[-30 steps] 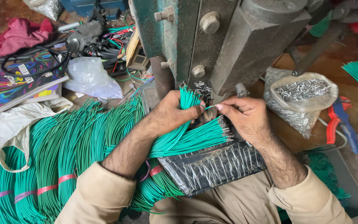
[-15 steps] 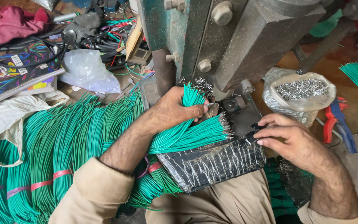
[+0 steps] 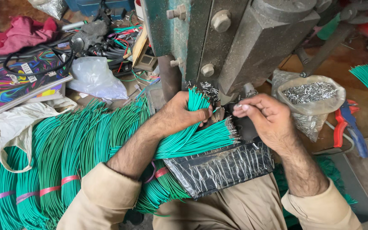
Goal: The person holds a bundle of green wires, inserts the end of one wire into a metal terminal, and operates a bench press machine to crimp the terminal onto the wire. They repeat this for wire after wire, adding each finished wire to the bundle in their left hand.
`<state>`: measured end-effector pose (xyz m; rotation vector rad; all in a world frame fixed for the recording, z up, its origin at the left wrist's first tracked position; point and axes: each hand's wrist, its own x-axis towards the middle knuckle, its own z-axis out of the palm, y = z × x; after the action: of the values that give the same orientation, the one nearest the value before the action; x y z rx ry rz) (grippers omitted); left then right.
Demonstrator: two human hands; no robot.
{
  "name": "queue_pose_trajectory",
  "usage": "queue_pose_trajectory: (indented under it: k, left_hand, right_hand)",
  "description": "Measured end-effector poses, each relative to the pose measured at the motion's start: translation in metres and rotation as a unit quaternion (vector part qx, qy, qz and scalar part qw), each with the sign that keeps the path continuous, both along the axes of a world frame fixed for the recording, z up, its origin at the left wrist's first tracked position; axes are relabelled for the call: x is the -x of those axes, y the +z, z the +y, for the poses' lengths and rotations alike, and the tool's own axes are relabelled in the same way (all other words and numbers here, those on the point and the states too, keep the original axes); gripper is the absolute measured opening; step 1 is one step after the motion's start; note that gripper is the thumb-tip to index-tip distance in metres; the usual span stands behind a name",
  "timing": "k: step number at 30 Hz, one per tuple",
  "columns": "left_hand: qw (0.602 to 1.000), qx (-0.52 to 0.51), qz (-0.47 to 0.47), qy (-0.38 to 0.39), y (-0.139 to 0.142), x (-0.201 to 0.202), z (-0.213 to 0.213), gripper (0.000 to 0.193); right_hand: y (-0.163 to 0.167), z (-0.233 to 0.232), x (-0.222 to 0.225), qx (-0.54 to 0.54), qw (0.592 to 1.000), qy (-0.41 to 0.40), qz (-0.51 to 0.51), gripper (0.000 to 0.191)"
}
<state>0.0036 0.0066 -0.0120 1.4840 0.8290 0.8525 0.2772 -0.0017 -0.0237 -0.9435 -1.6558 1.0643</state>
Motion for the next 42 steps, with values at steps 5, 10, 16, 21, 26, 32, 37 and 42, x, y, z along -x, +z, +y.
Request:
queue_pose_trajectory:
  k: [5, 10, 16, 21, 26, 32, 37, 42]
  left_hand:
    - [1.0, -0.019, 0.018, 0.017, 0.0, -0.002, -0.002, 0.016]
    - [0.998, -0.033, 0.039, 0.028, 0.001, -0.003, -0.003, 0.021]
    - [0.997, -0.04, 0.059, 0.035, 0.005, -0.005, -0.003, 0.022]
    - [0.995, -0.037, 0.075, 0.047, 0.008, -0.004, -0.003, 0.021]
    - [0.994, -0.046, 0.083, 0.058, 0.007, -0.003, -0.002, 0.021]
    - [0.997, -0.05, 0.046, 0.04, 0.008, 0.001, -0.004, 0.021]
    - [1.0, -0.013, 0.014, 0.01, 0.005, 0.003, -0.001, 0.02]
    - [0.998, 0.029, -0.041, -0.039, -0.002, 0.001, 0.003, 0.019]
  right_hand:
    - [-0.014, 0.004, 0.023, 0.004, 0.998, 0.014, 0.054, 0.011]
    - [-0.019, 0.01, 0.027, 0.016, 1.0, 0.0, 0.017, 0.01]
    - [-0.024, 0.009, 0.026, 0.015, 1.0, -0.015, -0.016, 0.01]
    - [-0.024, 0.009, 0.026, -0.007, 0.999, -0.037, -0.038, 0.01]
    - [-0.019, 0.008, 0.028, -0.015, 0.998, -0.033, -0.055, 0.011]
    - [-0.008, 0.002, 0.025, 0.038, 0.998, 0.042, 0.018, 0.016]
    - [0.017, -0.02, -0.015, -0.008, 0.995, 0.083, -0.056, 0.016]
    - [0.035, -0.034, -0.05, -0.119, 0.927, 0.108, -0.338, 0.021]
